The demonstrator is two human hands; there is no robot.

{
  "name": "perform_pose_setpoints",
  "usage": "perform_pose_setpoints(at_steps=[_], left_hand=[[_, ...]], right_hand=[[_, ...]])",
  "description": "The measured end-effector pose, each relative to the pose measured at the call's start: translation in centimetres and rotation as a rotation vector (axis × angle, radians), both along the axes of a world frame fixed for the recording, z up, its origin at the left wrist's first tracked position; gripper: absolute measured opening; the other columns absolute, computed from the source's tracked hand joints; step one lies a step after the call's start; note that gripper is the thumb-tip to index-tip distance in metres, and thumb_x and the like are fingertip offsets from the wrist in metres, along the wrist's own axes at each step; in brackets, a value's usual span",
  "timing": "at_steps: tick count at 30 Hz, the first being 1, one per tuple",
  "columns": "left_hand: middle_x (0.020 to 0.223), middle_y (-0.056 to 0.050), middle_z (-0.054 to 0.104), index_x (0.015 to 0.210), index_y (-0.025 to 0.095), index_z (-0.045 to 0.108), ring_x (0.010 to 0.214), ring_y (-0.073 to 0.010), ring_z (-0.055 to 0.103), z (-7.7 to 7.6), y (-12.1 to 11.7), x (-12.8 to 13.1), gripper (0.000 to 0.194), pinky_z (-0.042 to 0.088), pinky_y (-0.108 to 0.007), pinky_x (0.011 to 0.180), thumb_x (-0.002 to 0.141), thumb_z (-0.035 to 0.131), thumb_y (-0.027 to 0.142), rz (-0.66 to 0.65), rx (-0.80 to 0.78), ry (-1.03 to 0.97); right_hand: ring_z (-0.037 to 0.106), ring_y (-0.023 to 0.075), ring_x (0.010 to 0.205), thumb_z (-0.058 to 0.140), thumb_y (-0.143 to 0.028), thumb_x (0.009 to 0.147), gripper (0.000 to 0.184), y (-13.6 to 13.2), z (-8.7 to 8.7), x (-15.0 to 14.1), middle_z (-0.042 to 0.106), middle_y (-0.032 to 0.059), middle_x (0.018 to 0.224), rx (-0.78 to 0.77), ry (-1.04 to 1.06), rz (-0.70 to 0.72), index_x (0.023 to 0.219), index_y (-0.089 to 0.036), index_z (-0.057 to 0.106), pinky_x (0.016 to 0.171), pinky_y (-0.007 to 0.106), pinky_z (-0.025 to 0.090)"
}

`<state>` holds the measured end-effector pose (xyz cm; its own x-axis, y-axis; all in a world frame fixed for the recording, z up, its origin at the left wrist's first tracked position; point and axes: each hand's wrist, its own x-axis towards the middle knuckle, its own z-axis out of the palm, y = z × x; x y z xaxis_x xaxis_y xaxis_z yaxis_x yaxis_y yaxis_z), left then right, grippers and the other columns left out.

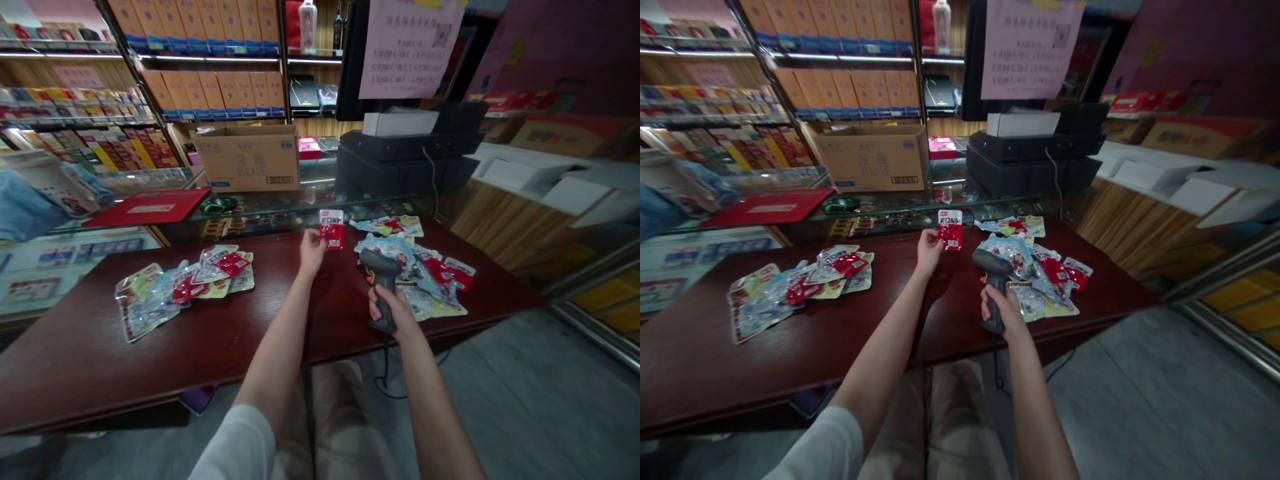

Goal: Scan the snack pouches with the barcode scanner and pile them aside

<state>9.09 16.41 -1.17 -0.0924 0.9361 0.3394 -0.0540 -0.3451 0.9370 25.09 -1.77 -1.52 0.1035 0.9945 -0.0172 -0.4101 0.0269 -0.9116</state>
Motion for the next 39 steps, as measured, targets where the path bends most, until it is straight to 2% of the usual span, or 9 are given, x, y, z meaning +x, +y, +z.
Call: perform_pose_setpoints(at_steps=[7, 14, 19, 23, 27, 30, 34, 39], left_hand=[[0.083, -0.002, 0.064, 0.088, 0.022, 0.05, 0.081, -0.016, 0.067, 0.6, -0.6, -0.2, 0.021, 0.053, -0.028, 0.08, 0.078, 0.058, 0.006, 0.048, 0.056, 0.152], [0.09, -0.003, 0.067, 0.088, 0.02, 0.052, 0.082, -0.014, 0.066, 0.7, -1.3, -1.1, 0.019, 0.051, -0.025, 0.079, 0.079, 0.054, 0.004, 0.065, 0.077, 0.228], [0.097, -0.005, 0.071, 0.092, 0.018, 0.061, 0.088, -0.0165, 0.066, 1.2, -2.1, -4.9, 0.022, 0.05, -0.029, 0.088, 0.077, 0.053, 0.004, 0.172, 0.064, 0.488], [0.105, -0.009, 0.074, 0.098, 0.016, 0.068, 0.098, -0.0203, 0.069, 1.6, -2.9, -9.6, 0.026, 0.051, -0.033, 0.094, 0.08, 0.052, 0.005, 0.302, -0.066, 0.711], [0.107, -0.013, 0.075, 0.101, 0.013, 0.07, 0.105, -0.0244, 0.069, 1.7, -4.1, -14.3, 0.028, 0.05, -0.038, 0.099, 0.081, 0.051, 0.007, 0.364, -0.142, 0.796], [0.106, -0.015, 0.075, 0.1, 0.012, 0.07, 0.106, -0.0265, 0.069, 1.8, -5.2, -16.6, 0.025, 0.05, -0.039, 0.101, 0.084, 0.051, 0.01, 0.377, -0.175, 0.851], [0.113, -0.019, 0.071, 0.108, 0.01, 0.067, 0.113, -0.0306, 0.066, 2.0, -6.7, -17.5, 0.026, 0.048, -0.044, 0.104, 0.088, 0.052, 0.018, 0.397, -0.186, 0.959], [0.133, -0.026, 0.057, 0.122, 0.006, 0.06, 0.109, -0.034, 0.068, 2.8, -9.1, -16.6, 0.037, 0.055, -0.043, 0.091, 0.096, 0.045, 0.029, 0.441, -0.246, 1.3]], right_hand=[[0.042, 0.0046, 0.036, 0.077, -0.043, 0.075, 0.038, 0.0, -0.3, 0.0, 0.051, -0.0087, 0.064, 0.018, 0.015, -0.012, 0.099, -0.021, 0.057, 0.037, 0.021, 0.033], [0.042, 0.0048, 0.036, 0.077, -0.044, 0.076, 0.045, 0.1, -0.4, 0.0, 0.052, -0.0084, 0.063, 0.016, 0.042, -0.013, 0.108, -0.018, 0.06, 0.037, 0.021, 0.034], [0.043, 0.0054, 0.036, 0.078, -0.043, 0.076, 0.044, 0.1, -0.6, 0.3, 0.053, -0.0079, 0.064, 0.018, 0.049, 0.027, 0.109, -0.019, 0.062, 0.036, 0.021, 0.036], [0.045, 0.006, 0.038, 0.076, -0.042, 0.08, 0.04, 0.0, -0.5, 0.7, 0.054, -0.0074, 0.065, 0.019, 0.029, 0.082, 0.11, -0.02, 0.062, 0.038, 0.022, 0.039], [0.045, 0.0061, 0.038, 0.076, -0.042, 0.079, 0.04, 0.1, -0.6, 0.8, 0.053, -0.0075, 0.064, 0.015, 0.027, 0.088, 0.109, -0.021, 0.061, 0.038, 0.021, 0.039], [0.045, 0.0064, 0.037, 0.077, -0.042, 0.078, 0.042, 0.1, -0.5, 0.7, 0.054, -0.0077, 0.063, 0.011, 0.025, 0.092, 0.11, -0.02, 0.062, 0.038, 0.022, 0.038], [0.045, 0.0063, 0.036, 0.078, -0.042, 0.075, 0.043, -0.1, -0.2, 0.3, 0.053, -0.0079, 0.061, 0.016, 0.04, 0.063, 0.109, -0.019, 0.063, 0.037, 0.021, 0.036], [0.045, 0.0067, 0.036, 0.078, -0.043, 0.074, 0.042, -0.2, 0.1, 0.1, 0.053, -0.008, 0.061, 0.029, 0.045, 0.051, 0.105, -0.02, 0.062, 0.036, 0.021, 0.036]])
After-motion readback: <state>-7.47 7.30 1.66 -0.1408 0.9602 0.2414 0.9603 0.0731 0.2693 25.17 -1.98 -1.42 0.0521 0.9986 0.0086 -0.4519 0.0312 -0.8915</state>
